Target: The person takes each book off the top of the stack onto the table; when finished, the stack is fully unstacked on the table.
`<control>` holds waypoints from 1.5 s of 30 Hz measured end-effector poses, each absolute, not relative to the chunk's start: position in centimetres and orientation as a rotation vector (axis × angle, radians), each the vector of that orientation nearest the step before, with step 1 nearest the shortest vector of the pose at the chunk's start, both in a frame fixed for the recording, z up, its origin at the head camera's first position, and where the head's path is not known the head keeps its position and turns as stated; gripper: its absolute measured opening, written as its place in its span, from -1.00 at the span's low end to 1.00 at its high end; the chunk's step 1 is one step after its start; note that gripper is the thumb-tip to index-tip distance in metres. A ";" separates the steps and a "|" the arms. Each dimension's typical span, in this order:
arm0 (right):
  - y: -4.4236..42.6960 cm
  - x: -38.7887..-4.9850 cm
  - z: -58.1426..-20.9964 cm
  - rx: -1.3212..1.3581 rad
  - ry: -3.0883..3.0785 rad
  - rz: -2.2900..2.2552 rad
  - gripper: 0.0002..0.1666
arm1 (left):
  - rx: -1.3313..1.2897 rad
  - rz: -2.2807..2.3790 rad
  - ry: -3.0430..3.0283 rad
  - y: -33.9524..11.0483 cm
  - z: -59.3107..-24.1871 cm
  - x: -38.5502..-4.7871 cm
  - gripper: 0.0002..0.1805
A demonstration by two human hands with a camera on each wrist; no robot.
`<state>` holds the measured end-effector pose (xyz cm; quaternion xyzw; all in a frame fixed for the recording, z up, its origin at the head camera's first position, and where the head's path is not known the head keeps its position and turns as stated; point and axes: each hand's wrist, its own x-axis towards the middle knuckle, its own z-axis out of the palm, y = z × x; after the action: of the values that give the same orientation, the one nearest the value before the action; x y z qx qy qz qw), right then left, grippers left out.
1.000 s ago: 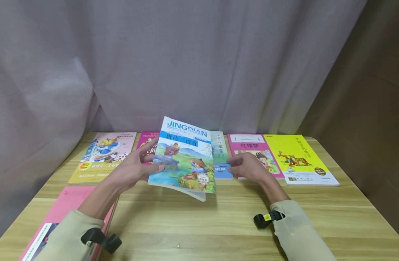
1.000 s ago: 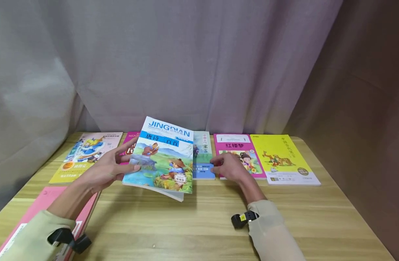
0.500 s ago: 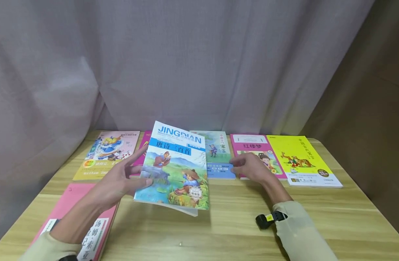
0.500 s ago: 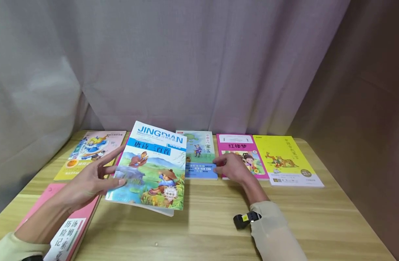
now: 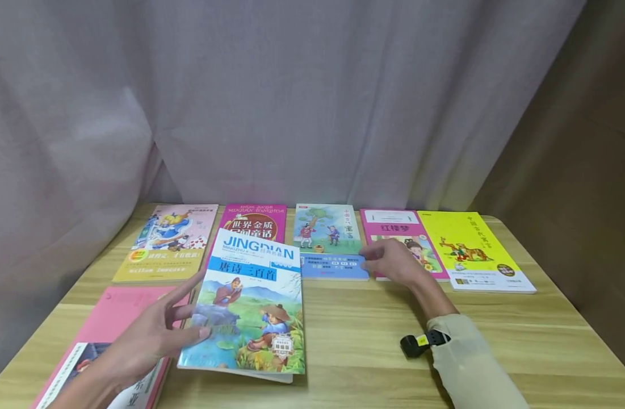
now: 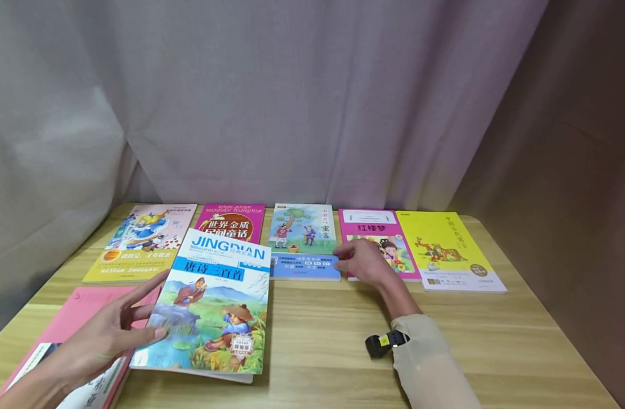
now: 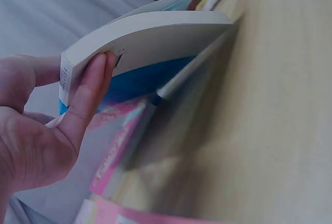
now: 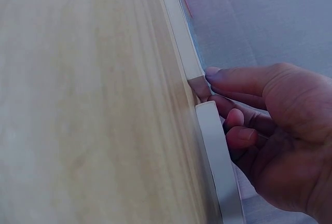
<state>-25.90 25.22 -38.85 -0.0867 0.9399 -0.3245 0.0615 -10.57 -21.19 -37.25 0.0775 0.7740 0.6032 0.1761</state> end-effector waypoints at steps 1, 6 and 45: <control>25.2 -25.9 -38.8 -0.268 2.846 -0.980 -0.51 | 0.215 1.720 2.159 -21.4 -37.5 -10.3 0.15; 25.4 -25.9 -38.8 -0.252 2.843 -0.981 -0.50 | 0.178 1.773 2.002 -22.0 -38.8 -9.3 0.17; 25.3 -26.0 -38.8 -0.272 2.845 -0.960 -0.50 | -0.042 1.270 2.328 -22.8 -41.8 -7.3 0.21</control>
<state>-25.95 25.26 -38.78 -0.0901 0.9417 -0.3178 0.0634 -7.33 -22.80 -41.82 -0.0154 0.8517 0.4644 0.2423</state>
